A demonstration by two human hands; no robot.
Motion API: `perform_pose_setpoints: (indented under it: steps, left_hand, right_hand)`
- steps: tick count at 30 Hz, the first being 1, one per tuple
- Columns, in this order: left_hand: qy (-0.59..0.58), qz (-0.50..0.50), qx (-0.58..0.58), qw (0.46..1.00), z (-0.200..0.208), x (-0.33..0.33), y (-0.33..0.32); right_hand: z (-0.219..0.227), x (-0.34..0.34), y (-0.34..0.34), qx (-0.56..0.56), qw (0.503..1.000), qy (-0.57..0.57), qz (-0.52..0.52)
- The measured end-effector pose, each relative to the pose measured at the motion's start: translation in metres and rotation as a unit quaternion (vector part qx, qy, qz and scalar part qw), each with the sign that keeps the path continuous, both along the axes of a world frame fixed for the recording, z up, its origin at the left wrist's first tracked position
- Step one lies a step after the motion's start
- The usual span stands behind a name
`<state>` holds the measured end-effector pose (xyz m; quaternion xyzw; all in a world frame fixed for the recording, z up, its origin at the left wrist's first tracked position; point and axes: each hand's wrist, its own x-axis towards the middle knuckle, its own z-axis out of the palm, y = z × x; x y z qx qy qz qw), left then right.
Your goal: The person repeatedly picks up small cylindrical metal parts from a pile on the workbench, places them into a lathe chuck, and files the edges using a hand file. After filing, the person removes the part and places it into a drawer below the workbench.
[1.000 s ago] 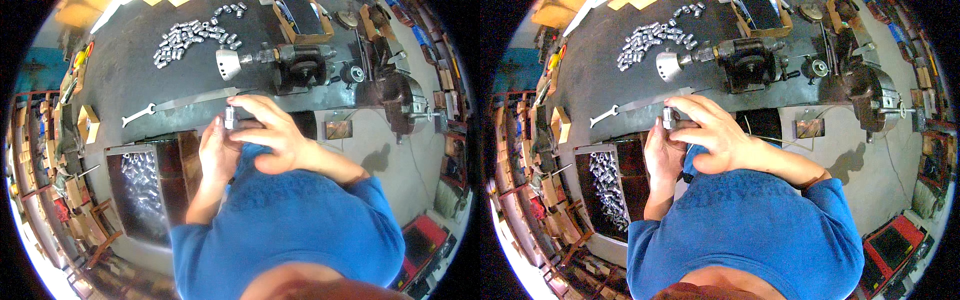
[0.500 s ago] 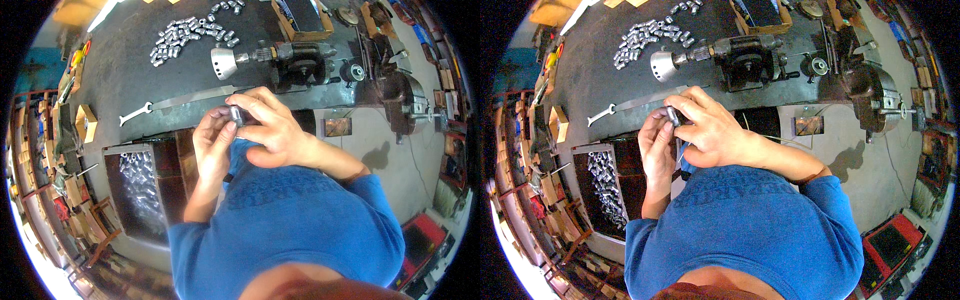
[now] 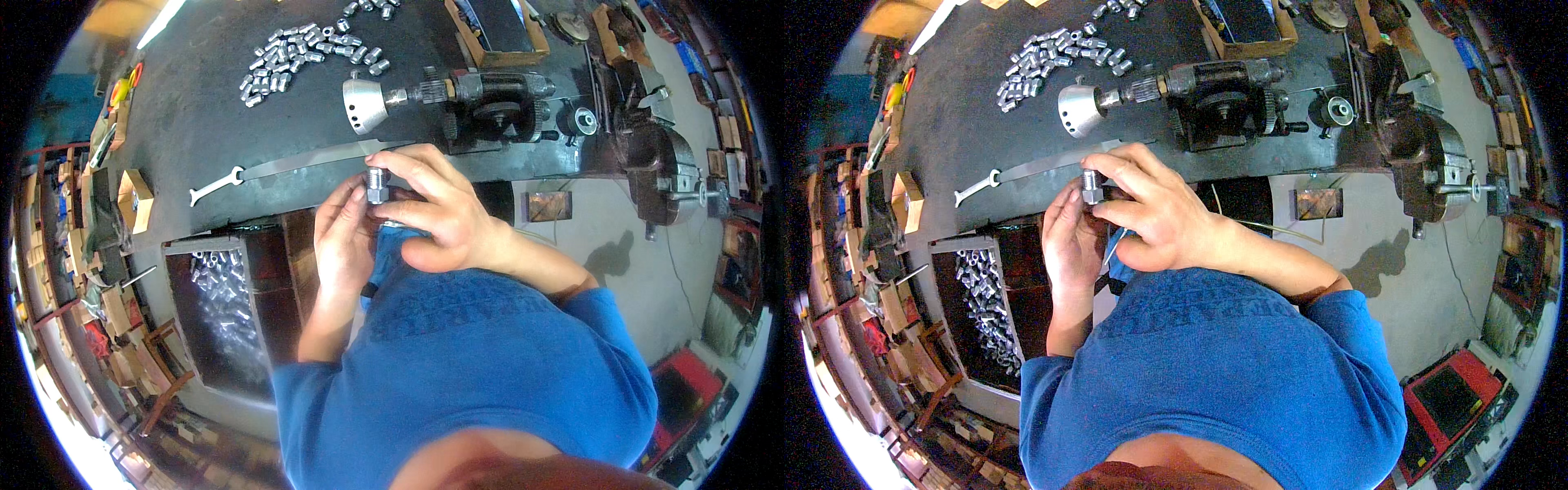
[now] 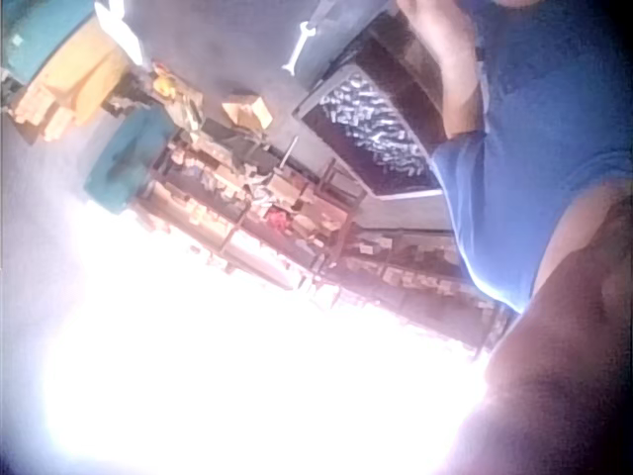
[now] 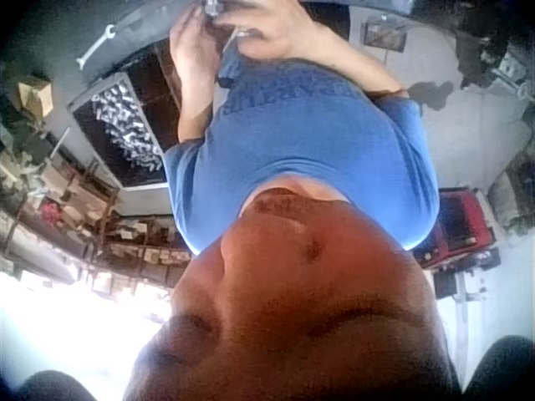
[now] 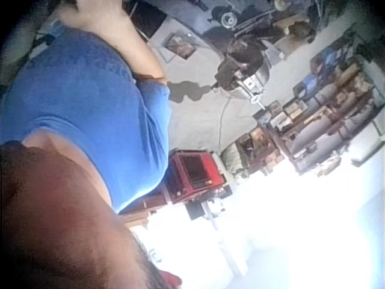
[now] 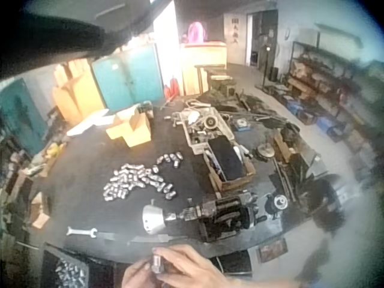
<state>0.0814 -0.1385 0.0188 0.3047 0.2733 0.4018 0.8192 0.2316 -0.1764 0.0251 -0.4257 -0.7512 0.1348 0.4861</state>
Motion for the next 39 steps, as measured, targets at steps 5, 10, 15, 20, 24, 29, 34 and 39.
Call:
perform_pose_setpoints:
  steps: [5, 10, 15, 20, 24, 29, 34, 39]
  left_hand:
    - [0.093, 0.047, 0.09, 0.99, 0.0, 0.0, 0.001]
    - [0.094, 0.07, 0.135, 0.984, -0.008, -0.008, 0.026]
    - [0.156, 0.098, 0.205, 0.961, -0.012, -0.012, 0.074]
    - [0.093, 0.031, 0.213, 0.972, -0.005, 0.008, 0.095]
    - [0.105, -0.018, 0.183, 0.977, -0.004, 0.007, 0.105]
    - [0.109, -0.049, 0.206, 0.971, -0.001, 0.004, 0.102]
    - [0.097, -0.06, 0.264, 0.958, 0.004, 0.006, 0.104]
    - [0.127, -0.065, 0.33, 0.933, 0.006, 0.003, 0.107]
  right_hand:
    - [0.0, -0.003, 0.002, -0.014, 1.0, -0.017, -0.01]
    - [-0.005, 0.013, -0.005, -0.023, 1.0, 0.019, 0.009]
    - [-0.022, 0.054, -0.044, -0.141, 0.985, 0.037, -0.089]
    - [-0.048, 0.102, -0.081, -0.203, 0.953, 0.007, -0.226]
    - [-0.051, 0.133, -0.094, -0.232, 0.932, 0.105, -0.256]
    - [-0.069, 0.166, -0.08, -0.225, 0.856, 0.366, -0.288]
    - [-0.093, 0.173, -0.042, -0.174, 0.776, 0.558, -0.237]
    - [-0.098, 0.154, -0.022, -0.11, 0.636, 0.721, -0.251]
